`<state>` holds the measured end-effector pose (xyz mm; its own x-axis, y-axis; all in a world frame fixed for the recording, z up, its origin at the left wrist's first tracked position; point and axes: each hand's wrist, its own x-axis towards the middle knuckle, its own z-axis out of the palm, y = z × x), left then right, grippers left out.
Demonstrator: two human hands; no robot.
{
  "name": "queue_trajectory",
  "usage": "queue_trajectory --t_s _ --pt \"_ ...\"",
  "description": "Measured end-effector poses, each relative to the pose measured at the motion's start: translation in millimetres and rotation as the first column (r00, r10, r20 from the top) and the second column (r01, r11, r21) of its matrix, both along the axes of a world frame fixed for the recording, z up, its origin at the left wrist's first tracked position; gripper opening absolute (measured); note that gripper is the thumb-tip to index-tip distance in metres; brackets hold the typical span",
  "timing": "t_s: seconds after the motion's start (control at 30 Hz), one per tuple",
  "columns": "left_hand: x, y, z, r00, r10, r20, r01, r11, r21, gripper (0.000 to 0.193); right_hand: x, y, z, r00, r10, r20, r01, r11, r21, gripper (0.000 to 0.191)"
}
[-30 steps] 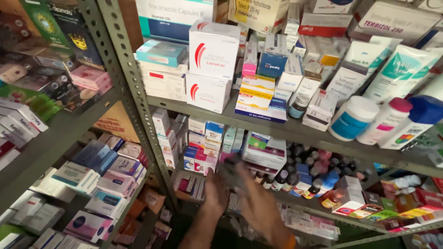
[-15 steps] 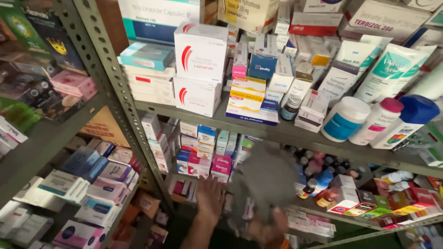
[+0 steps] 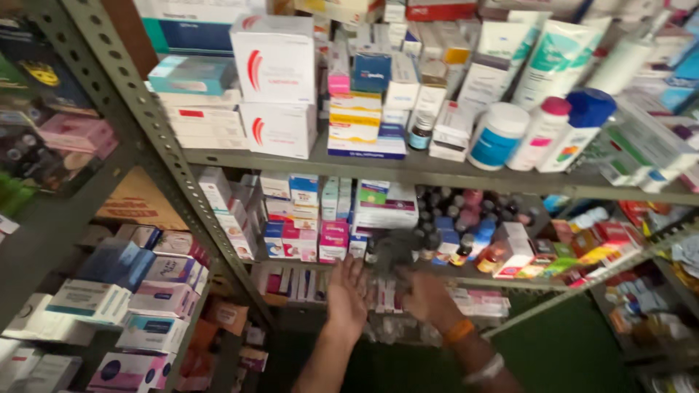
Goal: The person wipes metal shelves in a pharmacy using a dark cloth. They clean multiple shelves, moving boxes and bottles aside to reach the surfaces, then return the items. The person also wipes the shelf edges and some product boxes.
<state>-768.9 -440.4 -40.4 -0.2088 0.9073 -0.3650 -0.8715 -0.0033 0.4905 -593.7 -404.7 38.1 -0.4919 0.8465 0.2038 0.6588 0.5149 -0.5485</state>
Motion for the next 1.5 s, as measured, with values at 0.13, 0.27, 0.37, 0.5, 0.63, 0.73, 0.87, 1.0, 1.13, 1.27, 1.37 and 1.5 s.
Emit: queue_trajectory --t_s 0.13,0.27,0.37,0.5,0.63,0.73,0.87,1.0,1.13,1.27,1.37,1.5 --pt "13.8 -5.6 9.8 0.997 -0.041 -0.064 0.039 0.999 -0.031 0.076 14.4 -0.9 5.1 0.839 -0.048 -0.541 0.177 0.966 0.189 0.047" --pt "35.8 9.1 16.7 0.998 0.024 -0.059 -0.019 0.996 0.088 0.076 31.9 20.9 0.3 0.481 -0.119 -0.869 0.373 0.924 0.08 0.046" --pt "62.1 27.7 19.8 0.996 0.074 -0.045 -0.065 0.982 0.175 0.075 43.0 55.5 -9.5 0.963 0.021 -0.267 0.029 0.983 0.183 0.045" --pt "74.6 56.4 28.8 0.982 0.173 -0.072 -0.158 0.971 0.179 0.076 48.7 73.5 -22.9 0.56 0.025 -0.828 0.192 0.969 0.159 0.047" --pt "100.0 63.3 29.4 0.965 0.252 -0.076 -0.232 0.951 0.207 0.075 54.1 89.8 1.5 0.879 0.165 -0.447 -0.117 0.984 0.134 0.047" --pt "115.4 67.9 30.7 0.939 0.323 -0.121 -0.296 0.935 0.197 0.074 71.9 102.5 31.0 0.971 0.184 -0.149 -0.188 0.982 -0.013 0.047" --pt "129.2 69.5 30.4 0.921 0.383 -0.072 -0.363 0.911 0.197 0.071 103.8 95.6 34.5 0.664 0.35 -0.661 -0.1 0.917 0.385 0.048" --pt "139.1 70.6 27.4 0.918 0.372 -0.139 -0.355 0.925 0.137 0.072 113.5 105.4 13.2 0.381 0.295 -0.876 -0.334 0.928 0.167 0.05" --pt "147.6 76.5 23.3 0.913 0.345 -0.219 -0.301 0.93 0.209 0.074 118.5 122.1 -3.7 0.799 0.552 -0.24 -0.56 0.828 0.041 0.07" --pt "154.7 77.1 18.5 0.925 0.344 -0.161 -0.312 0.93 0.193 0.072 123.9 114.5 -9.3 0.767 0.275 -0.579 -0.309 0.95 0.042 0.043" --pt "160.7 72.9 17.0 0.921 0.324 -0.217 -0.323 0.946 0.037 0.073 124.2 107.1 -3.4 0.74 0.347 -0.577 -0.193 0.93 0.312 0.05" --pt "169.5 63.4 17.3 0.927 0.315 -0.205 -0.315 0.949 0.031 0.073 126.2 111.6 9.6 0.929 0.306 0.21 -0.28 0.949 -0.143 0.051"
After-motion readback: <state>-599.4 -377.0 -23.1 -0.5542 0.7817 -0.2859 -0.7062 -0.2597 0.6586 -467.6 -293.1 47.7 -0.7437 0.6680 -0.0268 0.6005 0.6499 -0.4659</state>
